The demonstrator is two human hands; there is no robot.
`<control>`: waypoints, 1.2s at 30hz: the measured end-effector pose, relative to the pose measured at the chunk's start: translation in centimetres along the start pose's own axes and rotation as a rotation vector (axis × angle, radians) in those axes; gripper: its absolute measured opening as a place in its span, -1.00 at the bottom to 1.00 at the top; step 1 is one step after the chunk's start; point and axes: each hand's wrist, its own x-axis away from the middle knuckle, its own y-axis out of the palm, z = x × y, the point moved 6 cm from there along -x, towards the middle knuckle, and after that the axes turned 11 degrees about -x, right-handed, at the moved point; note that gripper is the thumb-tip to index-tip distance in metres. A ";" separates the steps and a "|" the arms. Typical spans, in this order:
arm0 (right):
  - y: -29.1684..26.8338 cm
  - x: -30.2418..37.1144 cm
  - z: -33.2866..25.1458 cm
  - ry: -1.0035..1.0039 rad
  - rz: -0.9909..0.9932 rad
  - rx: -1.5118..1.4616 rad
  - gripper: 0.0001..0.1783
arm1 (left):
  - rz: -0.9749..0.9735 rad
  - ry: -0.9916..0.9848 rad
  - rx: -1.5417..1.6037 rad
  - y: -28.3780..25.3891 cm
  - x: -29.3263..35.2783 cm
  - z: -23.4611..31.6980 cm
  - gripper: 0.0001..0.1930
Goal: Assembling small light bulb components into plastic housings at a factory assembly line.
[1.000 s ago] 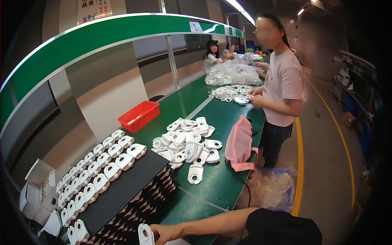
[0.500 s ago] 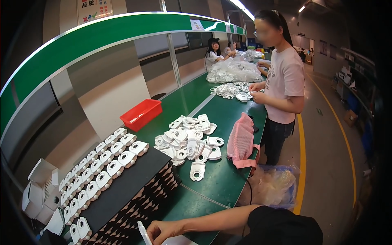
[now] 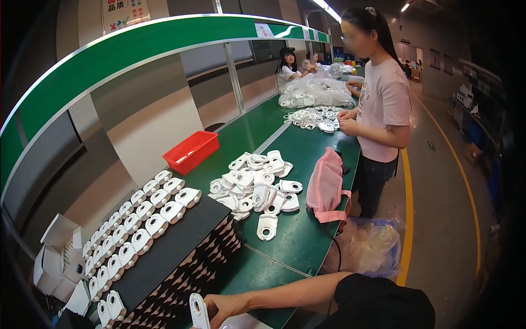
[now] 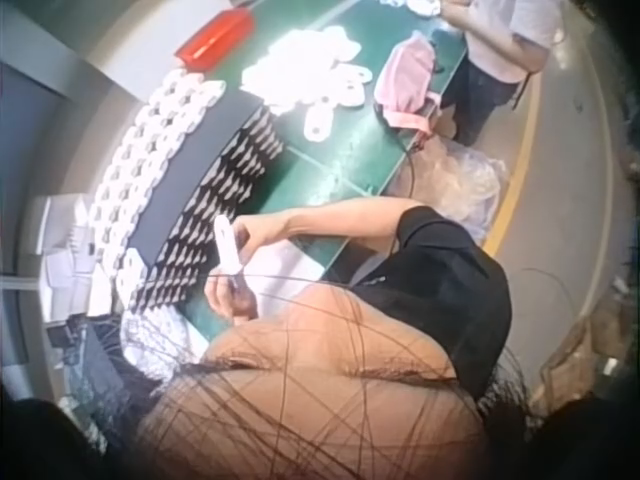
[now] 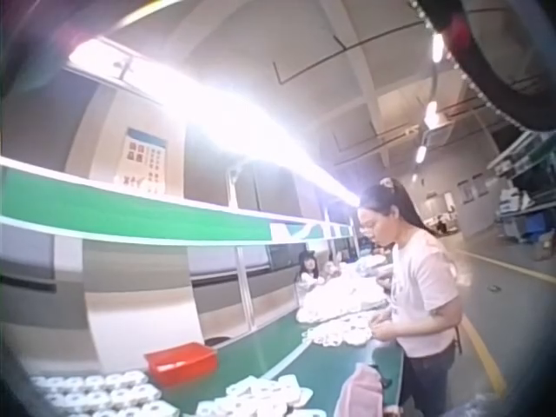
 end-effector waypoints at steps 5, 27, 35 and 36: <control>-0.1 -0.1 0.2 0.023 -0.012 -0.025 -0.72 | 0.028 0.000 0.009 0.0 -0.2 0.0 -0.77; -0.3 -0.1 0.2 0.025 0.012 -0.018 -0.73 | 0.046 -0.001 0.007 0.0 -0.1 -0.1 -0.74; -0.2 0.0 0.2 0.035 0.008 -0.022 -0.72 | 0.037 -0.001 0.024 0.0 0.0 -0.2 -0.73; -0.2 0.0 0.2 0.035 0.008 -0.022 -0.72 | 0.033 -0.004 0.027 0.0 0.0 -0.2 -0.73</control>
